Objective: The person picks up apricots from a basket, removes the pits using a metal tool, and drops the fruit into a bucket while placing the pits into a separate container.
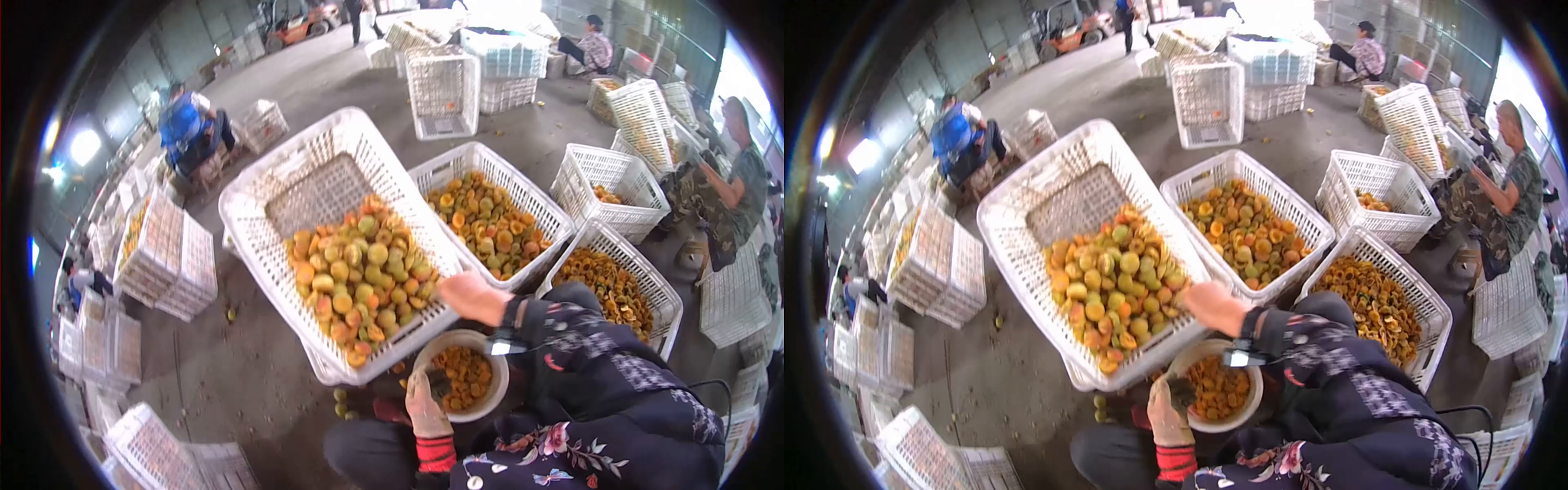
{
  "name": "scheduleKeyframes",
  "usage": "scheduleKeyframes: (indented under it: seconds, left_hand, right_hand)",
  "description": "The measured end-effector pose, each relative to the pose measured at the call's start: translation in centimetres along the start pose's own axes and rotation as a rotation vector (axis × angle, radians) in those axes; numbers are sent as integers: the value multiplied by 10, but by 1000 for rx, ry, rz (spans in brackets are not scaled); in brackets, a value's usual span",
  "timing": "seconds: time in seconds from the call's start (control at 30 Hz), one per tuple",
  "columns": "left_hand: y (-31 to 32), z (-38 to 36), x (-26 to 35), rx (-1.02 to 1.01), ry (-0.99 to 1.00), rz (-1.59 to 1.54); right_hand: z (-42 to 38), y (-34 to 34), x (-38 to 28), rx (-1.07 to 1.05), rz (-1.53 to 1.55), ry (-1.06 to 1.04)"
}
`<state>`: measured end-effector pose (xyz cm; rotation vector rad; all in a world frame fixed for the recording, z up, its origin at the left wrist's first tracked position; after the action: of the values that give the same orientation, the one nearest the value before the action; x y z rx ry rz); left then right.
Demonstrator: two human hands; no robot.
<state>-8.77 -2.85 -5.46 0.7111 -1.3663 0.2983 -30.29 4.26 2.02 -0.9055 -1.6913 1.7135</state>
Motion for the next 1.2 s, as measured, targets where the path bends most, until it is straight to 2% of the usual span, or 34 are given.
scheduleKeyframes:
  seconds: [0.03,0.07,0.1,0.13,0.2,0.27,0.37,0.4,0.43,0.5,0.7,0.8,0.83,0.9,0.97,1.03,1.1,1.17,1.2]
  left_hand:
    - [2,-1,4,-13,45,13]
    - [1,-1,-2,40,-41,-65]
    - [7,-6,1,120,-162,-244]
    - [9,-7,4,114,-167,-259]
    - [10,-6,9,109,-166,-274]
    - [9,-9,7,123,-221,-285]
    - [6,-8,1,126,-223,-302]
    - [6,-8,2,120,-225,-306]
    - [6,-8,2,120,-221,-306]
    - [4,-9,2,119,-234,-330]
    - [2,-11,8,123,-222,-315]
    - [-1,-13,2,133,-255,-324]
    - [-5,-11,1,164,-204,-286]
    - [-11,-9,-1,208,-173,-295]
    - [-22,-4,-9,238,-95,-274]
    - [-25,-3,-7,247,-85,-269]
    - [-23,-4,0,234,-89,-339]
    - [-12,-3,-11,150,-144,-413]
    - [-1,-4,-4,60,-188,-448]
  right_hand:
    - [7,14,-10,81,-28,-101]
    - [8,19,-20,181,-4,-204]
    - [23,46,-24,66,-113,-175]
    - [39,88,-19,35,-158,-166]
    - [56,98,-26,9,-202,-159]
    - [70,126,-12,-254,-321,61]
    - [75,119,-7,-365,-282,132]
    - [73,109,-5,-434,-289,235]
    - [78,108,-4,-431,-289,234]
    - [75,108,-9,-563,-330,196]
    - [70,117,-2,-524,-403,140]
    - [62,90,-16,-108,-372,-91]
    - [57,79,-21,36,-347,-146]
    - [53,55,-17,-200,-104,-41]
    - [27,32,-29,-364,279,-126]
    - [-15,10,-61,-561,406,-135]
    - [-62,0,-91,-733,602,-296]
    - [-92,-10,-103,-727,614,-305]
    - [-103,-14,-109,-819,668,-277]
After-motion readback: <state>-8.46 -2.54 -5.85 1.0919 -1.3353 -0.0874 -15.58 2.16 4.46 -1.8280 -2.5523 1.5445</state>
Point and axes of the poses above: each hand's wrist, its own z-axis towards the middle knuckle, its own y-axis out of the palm, x = y × z, the point moved 10 cm from there along z, towards the middle knuckle, and after that the axes turned 14 degrees about y, right-handed, at the moved point
